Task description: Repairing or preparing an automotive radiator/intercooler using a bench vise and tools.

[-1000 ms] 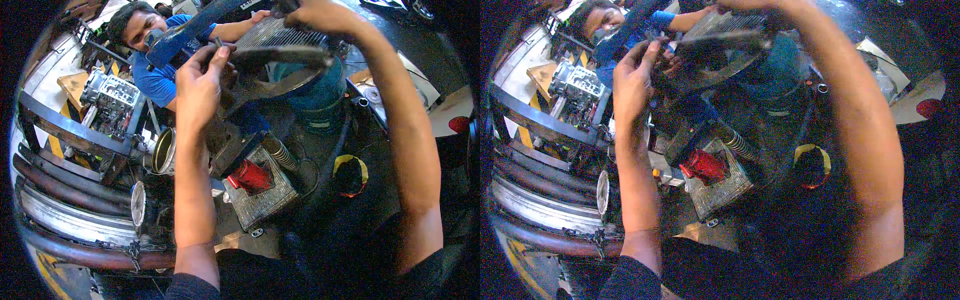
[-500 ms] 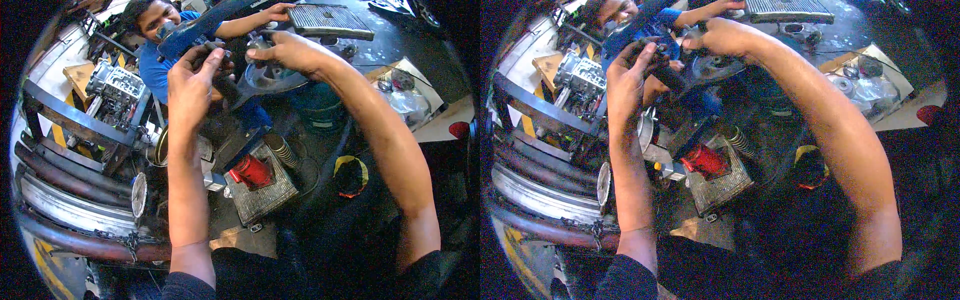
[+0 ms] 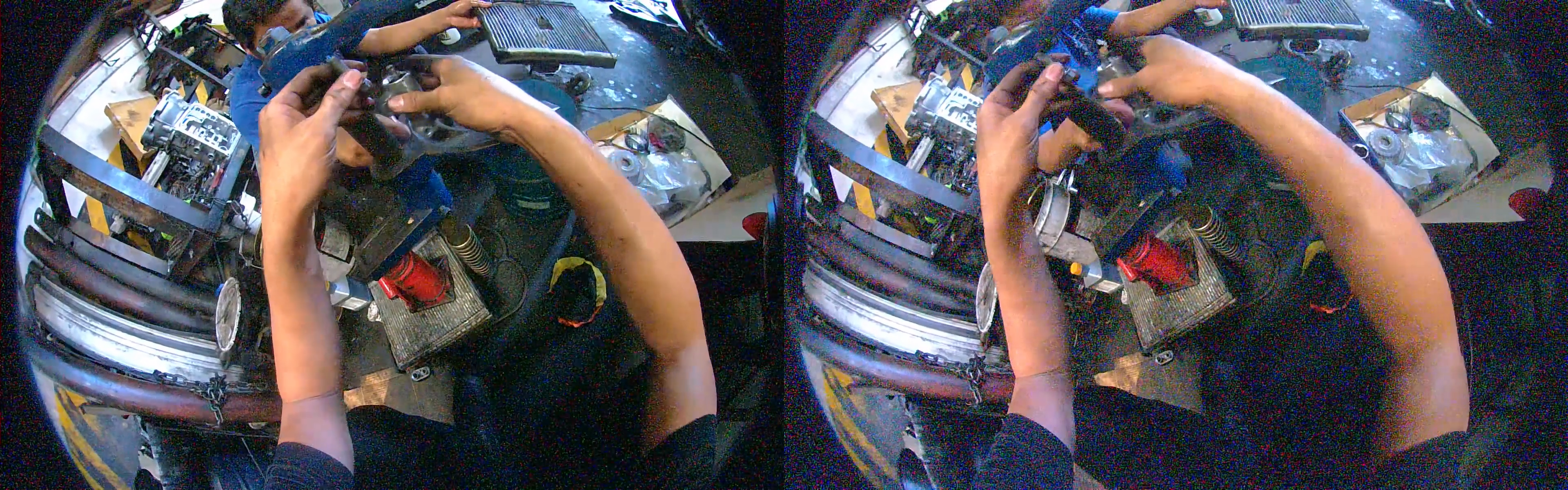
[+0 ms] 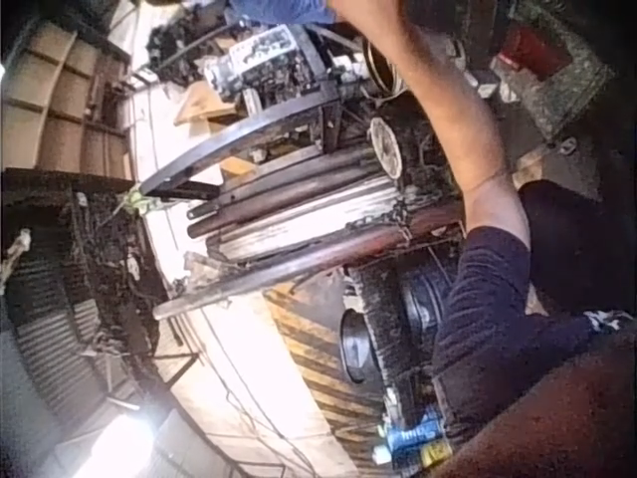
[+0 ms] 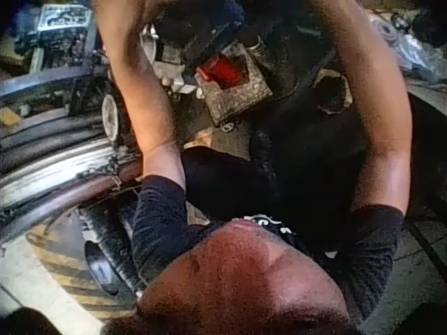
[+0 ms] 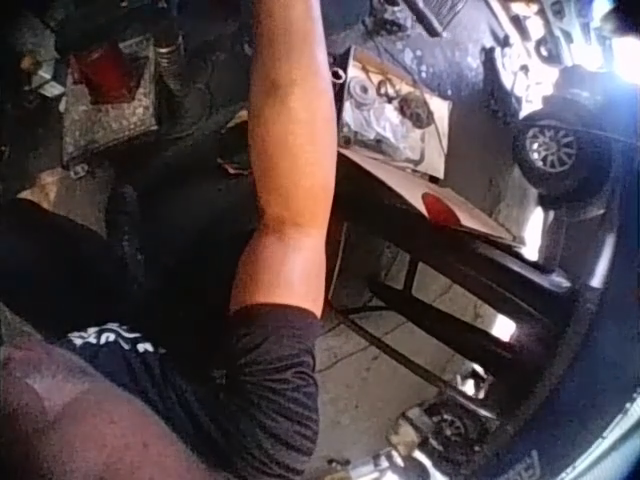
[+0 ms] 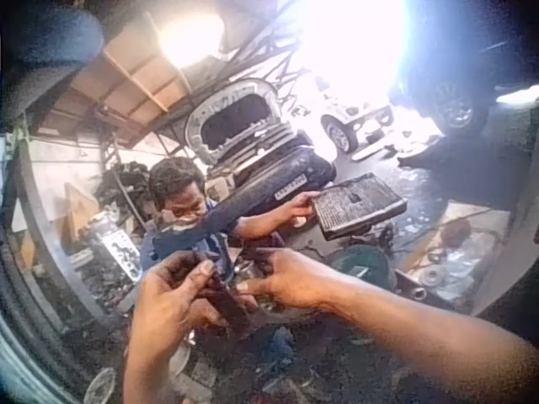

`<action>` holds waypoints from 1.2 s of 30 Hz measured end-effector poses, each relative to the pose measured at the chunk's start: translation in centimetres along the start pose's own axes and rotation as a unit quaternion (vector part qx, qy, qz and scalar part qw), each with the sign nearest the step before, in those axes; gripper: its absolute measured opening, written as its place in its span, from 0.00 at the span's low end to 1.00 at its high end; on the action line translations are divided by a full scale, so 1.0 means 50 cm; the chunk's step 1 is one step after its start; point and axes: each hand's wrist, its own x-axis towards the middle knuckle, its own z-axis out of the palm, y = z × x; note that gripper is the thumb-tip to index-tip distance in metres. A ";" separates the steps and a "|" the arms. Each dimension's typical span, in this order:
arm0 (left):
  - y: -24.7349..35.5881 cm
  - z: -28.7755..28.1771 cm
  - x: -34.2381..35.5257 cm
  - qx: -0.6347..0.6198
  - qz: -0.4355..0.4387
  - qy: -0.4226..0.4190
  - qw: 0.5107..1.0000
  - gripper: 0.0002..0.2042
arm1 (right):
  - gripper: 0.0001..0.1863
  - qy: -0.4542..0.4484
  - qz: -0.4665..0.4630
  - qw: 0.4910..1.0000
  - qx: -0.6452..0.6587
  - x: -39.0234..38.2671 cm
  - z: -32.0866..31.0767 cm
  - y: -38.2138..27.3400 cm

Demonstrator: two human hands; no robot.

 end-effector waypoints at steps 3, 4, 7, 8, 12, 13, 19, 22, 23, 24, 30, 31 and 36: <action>-0.003 -0.010 -0.001 -0.001 -0.009 0.011 1.000 0.16 | 0.28 0.003 -0.019 1.000 -0.012 0.003 0.017 -0.006; 0.001 -0.008 -0.004 0.005 -0.014 0.014 1.000 0.17 | 0.29 0.006 -0.015 1.000 -0.010 0.006 0.016 0.001; 0.009 -0.010 -0.012 0.027 -0.006 0.018 0.999 0.18 | 0.32 -0.003 0.023 1.000 0.017 0.013 0.020 0.011; 0.007 -0.013 -0.014 0.029 0.001 0.026 0.999 0.18 | 0.32 -0.011 0.009 1.000 0.015 0.013 0.022 0.011; -0.003 -0.012 -0.008 0.042 0.016 0.041 0.998 0.17 | 0.32 -0.025 0.007 1.000 -0.011 0.007 0.020 0.017; 0.001 -0.008 -0.008 0.037 0.016 0.048 0.998 0.14 | 0.32 -0.025 0.007 1.000 -0.009 0.006 0.019 0.014; -0.007 -0.001 -0.006 0.031 0.035 0.059 0.997 0.12 | 0.31 -0.070 0.010 0.997 -0.025 -0.003 0.016 -0.010; -0.014 -0.008 -0.003 0.039 0.033 0.058 0.997 0.13 | 0.31 -0.080 0.047 0.987 0.129 -0.002 0.014 0.008; -0.016 -0.010 -0.001 0.033 0.020 0.049 0.998 0.15 | 0.30 -0.071 0.049 0.992 0.094 0.000 0.010 0.014; -0.017 -0.011 -0.001 0.035 0.019 0.050 0.998 0.15 | 0.29 -0.064 0.049 0.995 0.060 0.003 0.010 0.014; -0.045 -0.010 0.009 0.076 0.086 0.114 0.987 0.13 | 0.25 -0.076 0.053 0.991 0.092 -0.007 0.013 -0.007; -0.045 -0.004 0.009 0.074 0.086 0.113 0.987 0.13 | 0.25 -0.074 0.054 0.992 0.091 -0.008 0.010 -0.006; -0.018 0.024 -0.003 0.131 0.064 0.125 0.981 0.12 | 0.23 -0.087 0.084 0.982 0.145 -0.009 0.011 0.006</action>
